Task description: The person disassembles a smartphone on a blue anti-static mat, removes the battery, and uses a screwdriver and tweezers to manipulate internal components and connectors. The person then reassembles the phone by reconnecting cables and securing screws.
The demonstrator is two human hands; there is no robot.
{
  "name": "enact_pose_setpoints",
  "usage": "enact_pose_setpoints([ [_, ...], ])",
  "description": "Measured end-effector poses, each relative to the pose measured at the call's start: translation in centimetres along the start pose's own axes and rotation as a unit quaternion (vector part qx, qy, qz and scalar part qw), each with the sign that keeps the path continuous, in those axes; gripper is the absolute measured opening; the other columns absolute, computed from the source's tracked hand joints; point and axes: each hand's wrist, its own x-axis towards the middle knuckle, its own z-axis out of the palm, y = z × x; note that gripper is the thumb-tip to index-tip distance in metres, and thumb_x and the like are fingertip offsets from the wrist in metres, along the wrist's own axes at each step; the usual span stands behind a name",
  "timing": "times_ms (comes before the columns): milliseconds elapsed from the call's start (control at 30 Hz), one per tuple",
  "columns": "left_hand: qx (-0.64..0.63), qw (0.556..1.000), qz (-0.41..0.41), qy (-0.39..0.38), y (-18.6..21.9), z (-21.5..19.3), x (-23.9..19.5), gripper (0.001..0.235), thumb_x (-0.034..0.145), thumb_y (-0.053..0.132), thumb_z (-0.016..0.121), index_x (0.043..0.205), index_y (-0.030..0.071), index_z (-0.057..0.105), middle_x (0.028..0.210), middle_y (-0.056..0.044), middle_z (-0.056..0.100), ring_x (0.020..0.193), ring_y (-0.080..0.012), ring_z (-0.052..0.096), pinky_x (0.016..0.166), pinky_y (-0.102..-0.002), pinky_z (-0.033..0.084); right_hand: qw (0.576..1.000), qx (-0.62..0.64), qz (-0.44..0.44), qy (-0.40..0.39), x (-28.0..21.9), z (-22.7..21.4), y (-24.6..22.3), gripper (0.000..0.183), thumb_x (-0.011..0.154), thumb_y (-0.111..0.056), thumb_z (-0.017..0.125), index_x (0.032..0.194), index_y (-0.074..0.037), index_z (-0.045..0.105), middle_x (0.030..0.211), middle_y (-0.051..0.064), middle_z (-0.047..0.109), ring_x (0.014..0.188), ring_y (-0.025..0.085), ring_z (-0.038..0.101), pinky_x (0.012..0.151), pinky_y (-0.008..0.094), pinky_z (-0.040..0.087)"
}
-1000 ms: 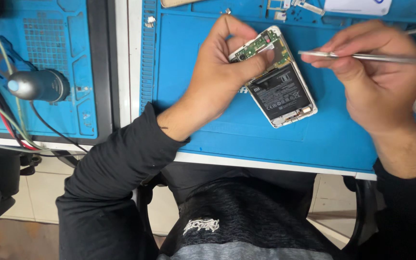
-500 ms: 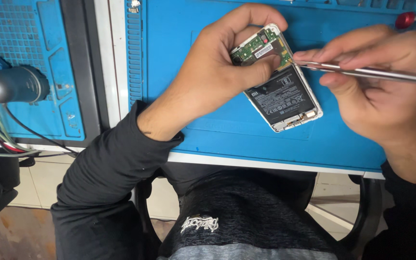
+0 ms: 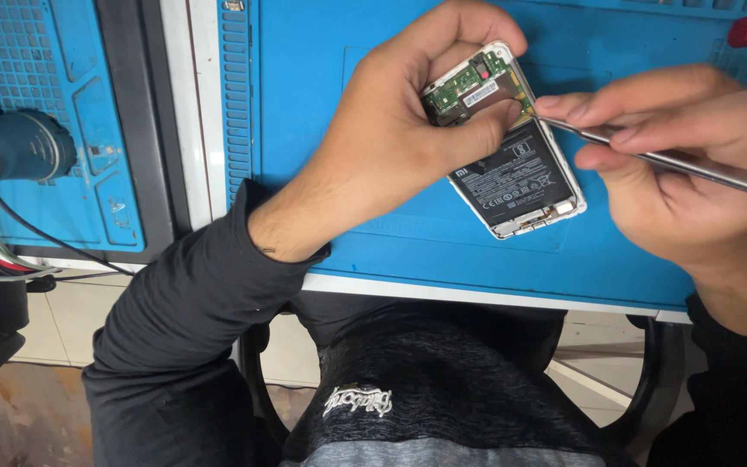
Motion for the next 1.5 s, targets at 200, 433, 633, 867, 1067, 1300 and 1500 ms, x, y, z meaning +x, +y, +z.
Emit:
enact_pose_setpoints([
  [200, 0.011, 1.0, 0.009, 0.007, -0.1, 0.2, -0.1, 0.035, 0.101, -0.011, 0.069, 0.128, 0.003, 0.052, 0.107, 0.0, 0.064, 0.102, -0.0033, 0.064, 0.093, -0.019, 0.056, 1.0, 0.001, 0.006, -0.02, 0.2, -0.1, -0.6, 0.019, 0.087, 0.017, 0.065, 0.094, 0.011, 0.048, 0.102, 0.029, 0.058, 0.102, 0.045, 0.07, 0.09, 0.045, 0.064],
  [433, 0.014, 1.0, 0.011, 0.02, -0.2, 0.5, -0.1, 0.029, 0.102, -0.011, 0.071, 0.122, 0.001, 0.054, 0.103, 0.0, 0.063, 0.098, -0.0025, 0.061, 0.089, -0.019, 0.054, 0.999, -0.015, -0.024, -0.018, 0.3, 0.1, -0.5, 0.022, 0.085, 0.017, 0.069, 0.093, 0.011, 0.049, 0.103, 0.028, 0.059, 0.102, 0.044, 0.071, 0.092, 0.046, 0.064],
  [633, 0.02, 1.0, 0.012, 0.014, 0.0, 0.4, 0.1, 0.033, 0.099, -0.01, 0.071, 0.124, 0.003, 0.054, 0.107, 0.001, 0.063, 0.096, -0.0018, 0.061, 0.087, -0.018, 0.054, 0.999, -0.012, -0.019, -0.023, 0.1, 0.0, -0.5, 0.022, 0.085, 0.016, 0.07, 0.093, 0.01, 0.051, 0.103, 0.027, 0.06, 0.103, 0.044, 0.071, 0.093, 0.046, 0.064],
  [867, 0.026, 0.999, 0.003, 0.027, -0.4, 0.5, 0.0, 0.033, 0.099, -0.01, 0.072, 0.124, 0.002, 0.054, 0.101, 0.001, 0.063, 0.096, -0.0018, 0.061, 0.087, -0.018, 0.054, 1.0, -0.004, 0.004, -0.018, -0.1, 0.1, -0.6, 0.022, 0.087, 0.018, 0.067, 0.095, 0.009, 0.049, 0.104, 0.028, 0.059, 0.104, 0.044, 0.071, 0.093, 0.047, 0.064],
  [1067, 0.002, 0.999, 0.004, 0.037, -1.1, 0.7, -0.3, 0.03, 0.102, -0.012, 0.073, 0.122, 0.0, 0.055, 0.105, -0.001, 0.065, 0.099, -0.0022, 0.062, 0.092, -0.018, 0.055, 0.986, 0.115, 0.114, 0.045, -0.8, -0.6, -0.5, 0.021, 0.101, -0.006, 0.059, 0.114, 0.002, 0.044, 0.101, 0.019, 0.059, 0.088, 0.029, 0.066, 0.084, 0.04, 0.061],
  [1300, 0.006, 0.999, 0.001, 0.033, -0.9, 0.9, -0.3, 0.031, 0.099, -0.012, 0.073, 0.122, 0.0, 0.055, 0.105, -0.001, 0.066, 0.1, -0.003, 0.064, 0.092, -0.019, 0.056, 0.952, 0.087, 0.292, 0.004, -0.7, -0.7, -1.3, 0.023, 0.105, -0.01, 0.061, 0.125, 0.0, 0.059, 0.096, 0.008, 0.063, 0.062, 0.008, 0.056, 0.054, 0.022, 0.045],
  [1500, 0.011, 0.999, 0.01, 0.032, -1.3, 0.7, -0.3, 0.033, 0.099, -0.012, 0.073, 0.123, 0.001, 0.055, 0.105, -0.002, 0.067, 0.099, -0.0042, 0.065, 0.09, -0.019, 0.056, 0.955, -0.034, 0.27, -0.121, 0.1, -0.5, -1.9, 0.033, 0.099, -0.008, 0.065, 0.131, 0.002, 0.062, 0.091, 0.007, 0.072, 0.062, 0.007, 0.066, 0.049, 0.021, 0.049],
])
